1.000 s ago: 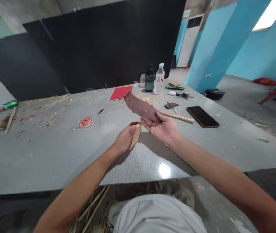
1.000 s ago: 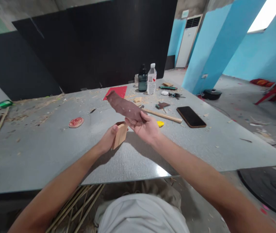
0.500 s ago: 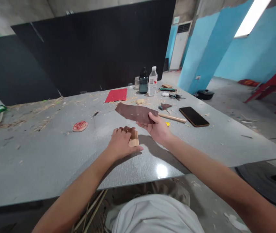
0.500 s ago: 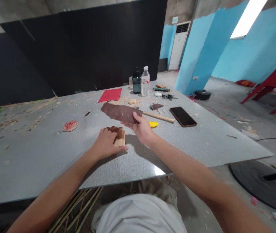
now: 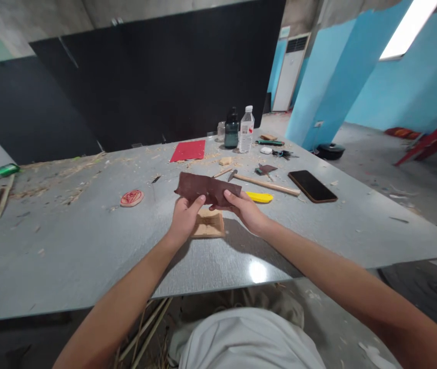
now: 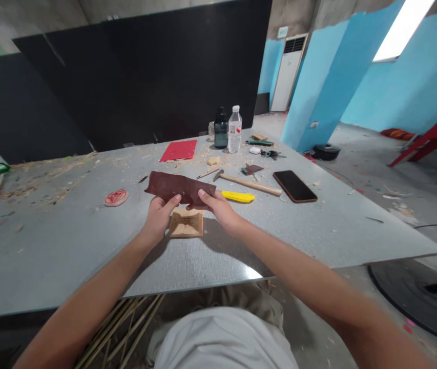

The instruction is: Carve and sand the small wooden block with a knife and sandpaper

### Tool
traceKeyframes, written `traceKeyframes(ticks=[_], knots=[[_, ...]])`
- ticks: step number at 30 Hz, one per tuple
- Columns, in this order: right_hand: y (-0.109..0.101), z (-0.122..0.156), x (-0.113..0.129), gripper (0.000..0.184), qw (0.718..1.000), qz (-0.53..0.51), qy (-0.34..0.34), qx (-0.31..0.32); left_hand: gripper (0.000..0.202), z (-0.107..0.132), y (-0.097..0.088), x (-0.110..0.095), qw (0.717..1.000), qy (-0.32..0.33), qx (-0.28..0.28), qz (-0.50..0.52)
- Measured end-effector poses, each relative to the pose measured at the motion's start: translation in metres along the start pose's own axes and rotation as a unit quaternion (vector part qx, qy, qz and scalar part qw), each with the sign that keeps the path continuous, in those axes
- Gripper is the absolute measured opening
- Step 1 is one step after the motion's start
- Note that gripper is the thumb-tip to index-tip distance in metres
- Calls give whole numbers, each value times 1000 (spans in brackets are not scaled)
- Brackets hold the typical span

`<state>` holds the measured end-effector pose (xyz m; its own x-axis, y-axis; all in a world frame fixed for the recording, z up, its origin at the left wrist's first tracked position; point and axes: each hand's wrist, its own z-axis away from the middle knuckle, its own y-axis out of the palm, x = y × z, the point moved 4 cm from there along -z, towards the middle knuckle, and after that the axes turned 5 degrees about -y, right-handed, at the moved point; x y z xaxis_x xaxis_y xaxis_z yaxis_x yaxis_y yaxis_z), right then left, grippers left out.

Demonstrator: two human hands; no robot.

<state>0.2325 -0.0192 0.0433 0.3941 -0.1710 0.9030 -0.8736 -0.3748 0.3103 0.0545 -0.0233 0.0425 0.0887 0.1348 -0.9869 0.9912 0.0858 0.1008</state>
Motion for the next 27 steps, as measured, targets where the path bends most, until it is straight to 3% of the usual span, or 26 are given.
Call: traceKeyframes(ticks=[3, 10, 16, 21, 27], knots=[[-1, -1, 2, 47, 1000, 16, -2, -6, 23, -5, -3, 5, 1000, -8, -17, 16], [-22, -9, 6, 31, 987, 60, -69, -135, 24, -15, -11, 11, 993, -38, -71, 84], [-34, -9, 8, 40, 976, 61, -77, -197, 30, -19, -15, 10, 983, -61, -94, 147], [-28, -8, 10, 38, 981, 82, -74, -162, 29, -20, -17, 10, 977, -69, -100, 173], [-22, -7, -3, 40, 992, 43, -8, -121, 29, -19, -12, 7, 975, -90, -57, 196]])
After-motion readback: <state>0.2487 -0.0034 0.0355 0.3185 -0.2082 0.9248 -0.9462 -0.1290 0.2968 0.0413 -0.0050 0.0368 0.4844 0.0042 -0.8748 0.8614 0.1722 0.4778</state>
